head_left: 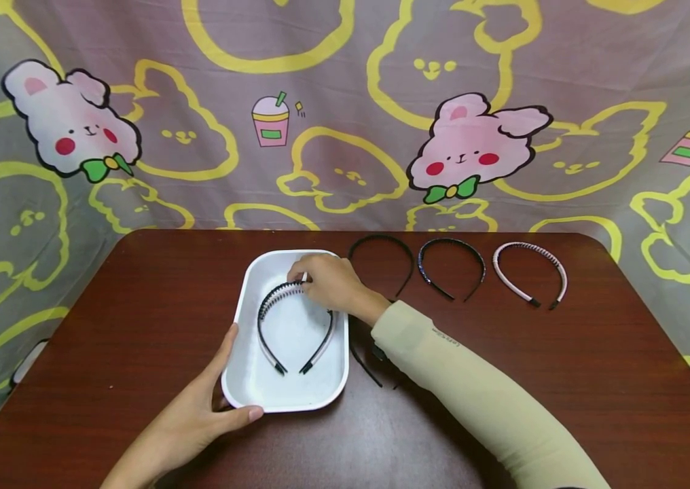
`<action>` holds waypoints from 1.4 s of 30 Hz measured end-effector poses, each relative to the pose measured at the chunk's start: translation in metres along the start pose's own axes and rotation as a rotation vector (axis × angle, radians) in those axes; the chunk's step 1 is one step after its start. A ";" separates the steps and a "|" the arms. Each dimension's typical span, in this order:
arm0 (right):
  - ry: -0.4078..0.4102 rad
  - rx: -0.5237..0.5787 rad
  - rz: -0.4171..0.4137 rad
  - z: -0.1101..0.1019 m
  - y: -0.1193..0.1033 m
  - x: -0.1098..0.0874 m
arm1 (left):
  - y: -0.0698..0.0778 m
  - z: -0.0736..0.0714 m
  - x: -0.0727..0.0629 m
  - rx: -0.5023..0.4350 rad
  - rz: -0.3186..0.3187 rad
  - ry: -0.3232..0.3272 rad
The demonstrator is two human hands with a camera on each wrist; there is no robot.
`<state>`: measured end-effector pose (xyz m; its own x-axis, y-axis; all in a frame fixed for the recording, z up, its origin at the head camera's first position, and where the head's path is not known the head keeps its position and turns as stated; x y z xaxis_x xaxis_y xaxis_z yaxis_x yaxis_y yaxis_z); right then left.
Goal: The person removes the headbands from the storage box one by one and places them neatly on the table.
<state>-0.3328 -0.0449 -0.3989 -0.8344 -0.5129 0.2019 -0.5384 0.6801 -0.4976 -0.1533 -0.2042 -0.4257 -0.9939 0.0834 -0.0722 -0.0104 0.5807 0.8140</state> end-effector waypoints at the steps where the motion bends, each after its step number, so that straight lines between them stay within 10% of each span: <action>1: 0.008 0.010 -0.001 -0.001 0.000 0.000 | 0.000 0.000 0.000 -0.001 0.000 -0.001; 42: 0.044 0.371 0.004 -0.038 -0.002 -0.005 | -0.001 0.001 0.000 -0.007 -0.012 -0.002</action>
<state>-0.3322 -0.0245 -0.3669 -0.8450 -0.4823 0.2311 -0.4626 0.4422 -0.7684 -0.1534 -0.2038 -0.4275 -0.9935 0.0784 -0.0830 -0.0228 0.5762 0.8170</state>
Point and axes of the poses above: each hand's wrist, its own x-axis towards the middle knuckle, its own z-axis out of the palm, y = z × x, the point moved 8 cm from there along x, towards the middle knuckle, and after that the axes turned 8 degrees about y, right-handed, at the moved point
